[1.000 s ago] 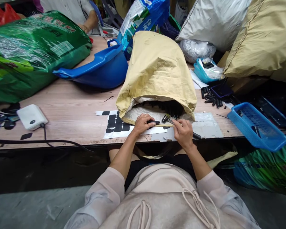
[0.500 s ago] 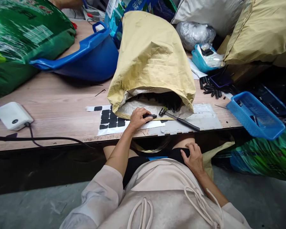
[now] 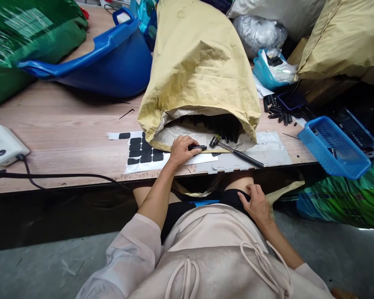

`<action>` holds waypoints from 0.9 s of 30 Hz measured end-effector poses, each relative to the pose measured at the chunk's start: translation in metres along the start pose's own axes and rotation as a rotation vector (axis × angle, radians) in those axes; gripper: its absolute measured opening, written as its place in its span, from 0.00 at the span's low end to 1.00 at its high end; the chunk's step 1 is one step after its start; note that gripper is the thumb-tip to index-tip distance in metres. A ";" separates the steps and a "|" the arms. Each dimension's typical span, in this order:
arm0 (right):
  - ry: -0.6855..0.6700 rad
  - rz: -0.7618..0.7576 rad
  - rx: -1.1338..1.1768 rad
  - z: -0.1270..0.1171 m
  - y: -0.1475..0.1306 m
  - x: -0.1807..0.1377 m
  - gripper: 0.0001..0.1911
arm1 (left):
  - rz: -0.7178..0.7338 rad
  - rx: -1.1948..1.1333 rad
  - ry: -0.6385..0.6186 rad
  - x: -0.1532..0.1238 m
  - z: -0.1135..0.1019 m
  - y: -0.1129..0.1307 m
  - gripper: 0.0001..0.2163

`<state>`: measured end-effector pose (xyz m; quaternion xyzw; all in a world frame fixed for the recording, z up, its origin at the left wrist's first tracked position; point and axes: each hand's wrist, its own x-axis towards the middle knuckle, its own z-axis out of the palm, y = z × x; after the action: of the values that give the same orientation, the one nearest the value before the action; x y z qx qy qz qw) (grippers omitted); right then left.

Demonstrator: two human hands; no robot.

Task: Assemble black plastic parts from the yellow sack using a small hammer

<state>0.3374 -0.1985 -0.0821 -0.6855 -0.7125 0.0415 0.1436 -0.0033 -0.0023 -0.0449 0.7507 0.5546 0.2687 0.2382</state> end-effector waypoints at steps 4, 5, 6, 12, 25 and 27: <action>-0.136 0.049 -0.077 -0.008 -0.002 -0.005 0.20 | -0.022 -0.005 0.005 -0.002 0.001 0.005 0.06; -0.139 0.014 -0.104 -0.009 -0.003 0.000 0.19 | -0.026 -0.006 0.003 -0.002 0.002 0.006 0.06; -0.133 -0.041 -0.120 -0.010 -0.005 0.007 0.18 | -0.027 -0.007 0.001 -0.003 0.002 0.006 0.06; -0.125 -0.154 -0.186 -0.015 -0.017 0.035 0.16 | -0.037 -0.006 -0.010 -0.006 0.000 0.010 0.06; -0.958 -0.404 -0.262 0.030 -0.095 0.078 0.19 | -0.025 0.012 -0.019 -0.006 0.001 0.008 0.08; -1.070 -0.443 -0.279 0.051 -0.105 0.087 0.16 | -0.021 0.009 -0.008 -0.005 0.002 0.007 0.09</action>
<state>0.2213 -0.1110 -0.0909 -0.4169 -0.8107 0.2564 -0.3214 0.0018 -0.0087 -0.0422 0.7469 0.5627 0.2608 0.2398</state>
